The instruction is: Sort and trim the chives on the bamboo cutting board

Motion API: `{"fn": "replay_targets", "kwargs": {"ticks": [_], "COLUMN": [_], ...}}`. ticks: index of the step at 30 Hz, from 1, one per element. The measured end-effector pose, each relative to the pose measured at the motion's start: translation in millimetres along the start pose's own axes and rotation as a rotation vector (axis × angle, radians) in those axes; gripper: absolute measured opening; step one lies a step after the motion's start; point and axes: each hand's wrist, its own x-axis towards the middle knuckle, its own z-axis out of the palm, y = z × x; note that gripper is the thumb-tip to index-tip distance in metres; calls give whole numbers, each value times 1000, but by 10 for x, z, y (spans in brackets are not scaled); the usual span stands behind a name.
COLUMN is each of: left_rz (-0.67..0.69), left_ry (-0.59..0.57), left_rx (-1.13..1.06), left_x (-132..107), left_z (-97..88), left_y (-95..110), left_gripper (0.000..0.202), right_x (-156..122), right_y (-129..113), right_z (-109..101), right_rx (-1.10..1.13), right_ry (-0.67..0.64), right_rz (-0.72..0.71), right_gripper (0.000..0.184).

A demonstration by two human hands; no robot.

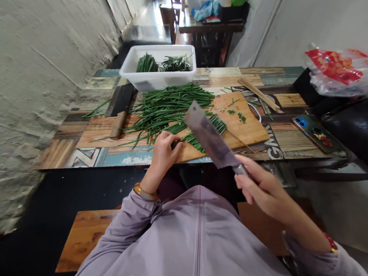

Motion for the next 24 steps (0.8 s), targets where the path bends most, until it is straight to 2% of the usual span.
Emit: {"fn": "replay_targets", "kwargs": {"ticks": [3,7,13,18,24], "left_rz": [-14,-6,13,40,58], "left_ry": [-16,-15,0,-13,-64], "left_rx": [17,43,72,82,162], "left_x": [11,24,24,24,44], "left_z": [-7,-12,-12,-8,-9], "left_y": [27,44,37,21,31], "left_gripper": [7,10,11,11,14], "right_x": [36,44,64,85,118], "right_y": [61,17,-89,-79,-64], "right_z": [149,171,144,155,158], "right_rx": [-209,-398,-524,-595,-634], "right_ry": [-109,-131,-115,-126,-192], "right_rz": [-24,-93,-203,-319,-294], "right_gripper": [56,61,60,63,63]}}
